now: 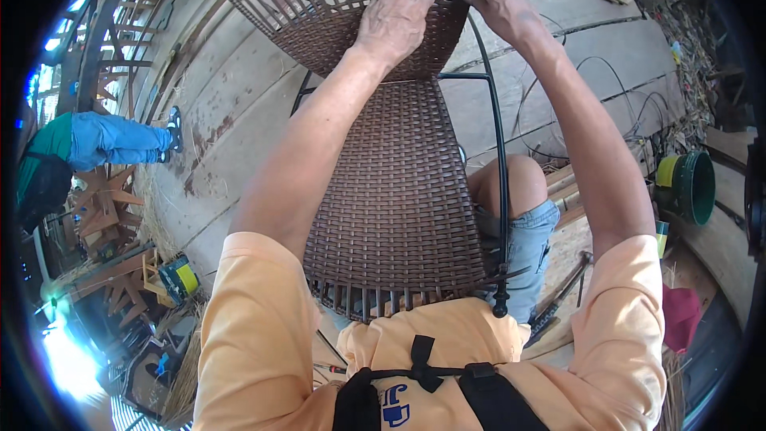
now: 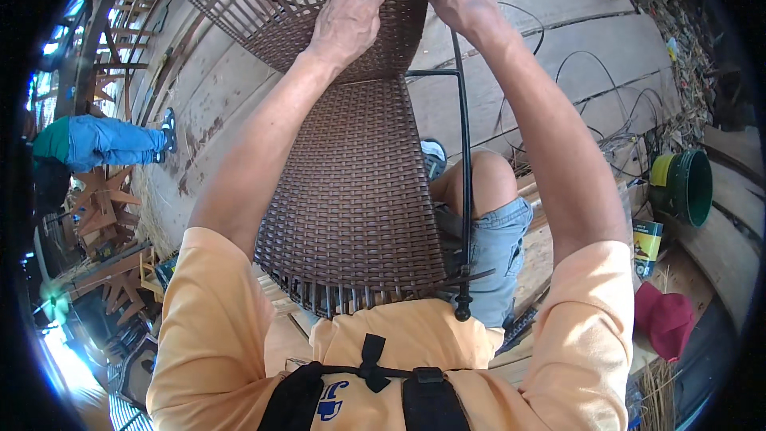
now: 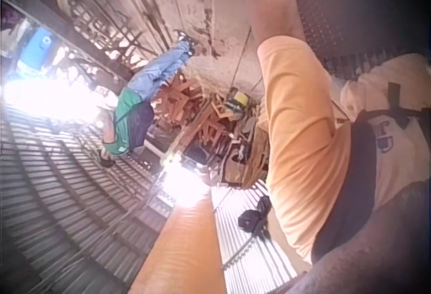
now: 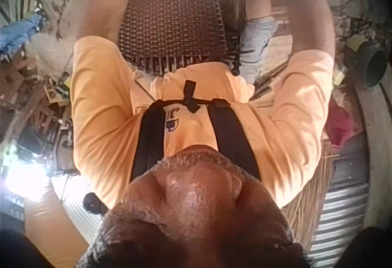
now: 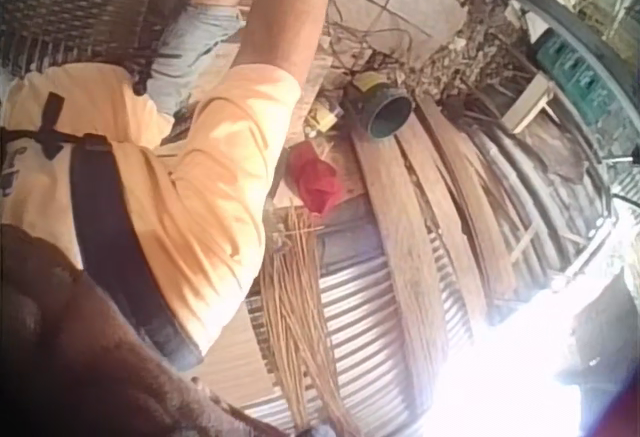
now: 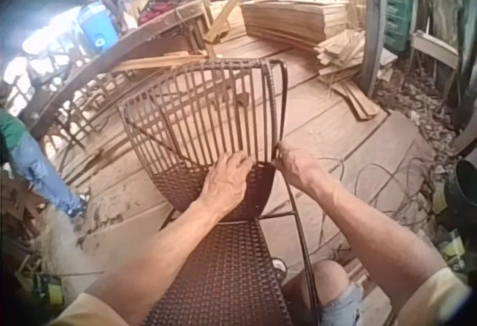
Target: The recorder is weaving a rattan-style chair using synthetic strips in a workshop setting.
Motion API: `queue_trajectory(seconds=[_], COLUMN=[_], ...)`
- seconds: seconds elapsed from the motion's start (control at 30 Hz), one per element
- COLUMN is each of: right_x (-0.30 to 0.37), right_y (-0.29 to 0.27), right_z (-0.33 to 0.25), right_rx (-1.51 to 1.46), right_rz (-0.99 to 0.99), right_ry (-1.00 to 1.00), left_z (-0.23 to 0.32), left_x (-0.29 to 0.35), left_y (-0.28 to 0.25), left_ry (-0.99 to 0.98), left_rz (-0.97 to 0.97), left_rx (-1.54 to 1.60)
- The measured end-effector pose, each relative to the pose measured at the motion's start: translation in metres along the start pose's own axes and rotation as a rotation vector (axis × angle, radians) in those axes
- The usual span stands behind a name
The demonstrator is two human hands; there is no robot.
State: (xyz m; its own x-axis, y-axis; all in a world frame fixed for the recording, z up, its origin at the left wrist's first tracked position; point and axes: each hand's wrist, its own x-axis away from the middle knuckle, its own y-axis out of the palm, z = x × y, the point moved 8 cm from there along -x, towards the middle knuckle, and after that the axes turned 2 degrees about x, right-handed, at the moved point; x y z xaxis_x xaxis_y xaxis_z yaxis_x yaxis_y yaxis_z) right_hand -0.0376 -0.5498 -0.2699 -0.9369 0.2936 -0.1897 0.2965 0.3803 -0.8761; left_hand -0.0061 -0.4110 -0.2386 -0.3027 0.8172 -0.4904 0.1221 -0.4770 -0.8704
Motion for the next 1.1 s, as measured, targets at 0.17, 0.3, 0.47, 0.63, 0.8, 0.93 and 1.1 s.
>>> queue_trajectory(seconds=[0.17,0.3,0.47,0.63,0.8,0.93,1.1], right_x=[0.012,0.019,0.009,0.041,0.145,0.189,0.192], right_y=[0.020,0.021,0.020,-0.024,-0.038,0.053,0.120], right_z=[0.015,0.023,0.037,0.030,0.099,0.094,0.075], right_rx=[-0.004,-0.010,-0.090,-0.030,-0.429,-1.082,-1.311], right_rz=[-0.062,-0.054,-0.057,0.221,0.342,-0.046,-0.183], right_ry=[-0.037,-0.077,-0.075,-0.215,0.393,0.865,1.086], left_z=[-0.002,0.002,0.011,0.057,0.254,0.308,0.330], left_x=[0.003,0.000,-0.003,0.013,0.098,0.146,0.175], left_y=[0.010,0.012,0.009,-0.005,-0.048,-0.047,-0.062], left_ry=[0.037,0.018,-0.049,-0.180,0.017,0.058,0.148], left_rz=[0.005,0.000,-0.023,-0.102,-0.435,-0.521,-0.542], left_rx=[0.054,0.012,-0.008,-0.105,0.550,0.544,0.611])
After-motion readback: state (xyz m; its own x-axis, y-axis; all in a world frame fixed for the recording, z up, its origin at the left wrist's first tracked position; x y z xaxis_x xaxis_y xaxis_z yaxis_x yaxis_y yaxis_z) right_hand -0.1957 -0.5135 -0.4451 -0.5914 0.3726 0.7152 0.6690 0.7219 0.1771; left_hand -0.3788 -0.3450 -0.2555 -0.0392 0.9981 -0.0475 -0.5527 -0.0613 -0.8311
